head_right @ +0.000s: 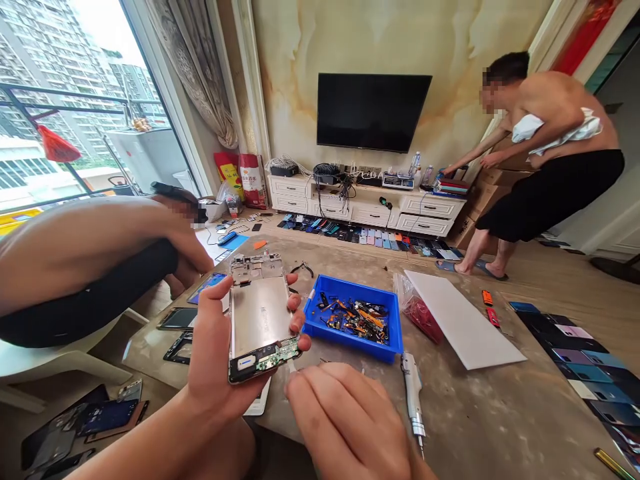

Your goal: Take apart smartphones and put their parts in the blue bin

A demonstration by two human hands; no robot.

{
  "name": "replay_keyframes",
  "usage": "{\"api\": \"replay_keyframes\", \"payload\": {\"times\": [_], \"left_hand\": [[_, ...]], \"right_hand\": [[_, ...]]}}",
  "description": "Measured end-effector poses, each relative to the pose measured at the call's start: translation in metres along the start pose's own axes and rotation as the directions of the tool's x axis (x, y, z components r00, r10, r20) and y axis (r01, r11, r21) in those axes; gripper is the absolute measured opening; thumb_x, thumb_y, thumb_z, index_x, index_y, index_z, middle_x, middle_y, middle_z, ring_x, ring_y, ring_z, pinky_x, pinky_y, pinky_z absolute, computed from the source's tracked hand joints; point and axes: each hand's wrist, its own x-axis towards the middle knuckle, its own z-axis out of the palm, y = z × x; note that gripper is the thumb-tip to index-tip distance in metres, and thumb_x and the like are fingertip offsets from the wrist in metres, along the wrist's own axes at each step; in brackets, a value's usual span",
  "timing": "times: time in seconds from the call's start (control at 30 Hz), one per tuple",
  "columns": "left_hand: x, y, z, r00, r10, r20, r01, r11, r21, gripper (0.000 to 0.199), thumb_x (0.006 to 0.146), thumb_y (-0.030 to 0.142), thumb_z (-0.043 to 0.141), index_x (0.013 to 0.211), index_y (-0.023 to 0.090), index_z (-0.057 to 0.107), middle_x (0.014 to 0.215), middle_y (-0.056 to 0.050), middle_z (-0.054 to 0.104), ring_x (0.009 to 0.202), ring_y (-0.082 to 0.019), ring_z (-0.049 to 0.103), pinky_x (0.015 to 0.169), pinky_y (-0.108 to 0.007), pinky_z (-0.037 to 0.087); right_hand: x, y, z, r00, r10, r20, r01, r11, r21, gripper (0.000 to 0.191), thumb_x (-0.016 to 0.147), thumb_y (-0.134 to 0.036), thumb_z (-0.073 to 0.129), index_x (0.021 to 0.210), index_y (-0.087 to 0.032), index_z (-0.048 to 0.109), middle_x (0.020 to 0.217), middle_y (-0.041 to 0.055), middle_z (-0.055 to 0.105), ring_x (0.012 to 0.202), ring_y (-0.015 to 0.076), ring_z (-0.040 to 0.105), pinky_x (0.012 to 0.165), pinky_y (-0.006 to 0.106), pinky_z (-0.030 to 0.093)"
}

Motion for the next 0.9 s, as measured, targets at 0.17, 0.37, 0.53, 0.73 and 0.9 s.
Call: {"api": "replay_keyframes", "payload": {"times": [0.17,0.37,0.53,0.73,0.9], "left_hand": [[-0.003,0.001,0.005,0.998,-0.058,-0.026,0.055,0.995,-0.089,0.051,0.095,0.053,0.034,0.102,0.012,0.064,0.079,-0.007,0.057,0.064,-0.018,0.058,0.059,-0.034,0.057],[0.001,0.002,-0.001,0.993,-0.111,-0.037,0.108,0.991,-0.078,0.044,0.094,0.049,0.037,0.102,0.014,0.065,0.077,-0.007,0.061,0.063,-0.018,0.062,0.061,-0.032,0.057],[0.005,0.0,-0.009,0.993,-0.1,-0.06,0.105,0.991,0.084,0.046,0.093,0.048,0.038,0.114,0.015,0.063,0.077,-0.009,0.064,0.065,-0.023,0.065,0.056,-0.033,0.056],[0.008,0.004,-0.006,0.989,-0.087,-0.123,0.097,0.992,0.079,0.044,0.094,0.045,0.038,0.115,0.016,0.064,0.079,-0.008,0.067,0.063,-0.02,0.066,0.059,-0.031,0.058],[0.012,0.008,-0.003,0.983,-0.089,-0.163,0.099,0.994,0.055,0.046,0.094,0.042,0.036,0.115,0.012,0.064,0.079,-0.009,0.067,0.062,-0.02,0.066,0.062,-0.035,0.06]], "right_hand": [[0.004,0.002,0.0,0.999,-0.041,-0.026,0.04,0.998,-0.039,0.024,0.097,-0.009,0.051,0.11,-0.013,0.07,0.097,0.0089,0.076,0.094,0.0201,0.072,0.083,0.029,0.059],[0.007,0.012,0.008,1.0,0.013,0.022,-0.013,1.0,-0.022,0.042,0.088,-0.002,0.065,0.129,-0.01,0.065,0.101,0.011,0.074,0.099,0.019,0.071,0.086,0.026,0.059],[0.006,0.016,0.012,0.996,0.085,0.002,-0.085,0.995,0.06,0.037,0.088,-0.001,0.064,0.122,-0.014,0.07,0.099,0.0088,0.074,0.093,0.0163,0.071,0.084,0.025,0.059],[0.015,0.017,-0.003,0.979,0.178,0.096,-0.19,0.972,0.135,0.029,0.088,-0.003,0.065,0.112,-0.016,0.072,0.097,0.007,0.074,0.088,0.0136,0.071,0.081,0.022,0.059],[0.015,0.032,-0.008,0.936,0.349,0.042,-0.35,0.916,0.194,0.025,0.089,-0.011,0.067,0.109,-0.023,0.075,0.098,0.0041,0.075,0.084,0.0141,0.072,0.076,0.022,0.059]]}}
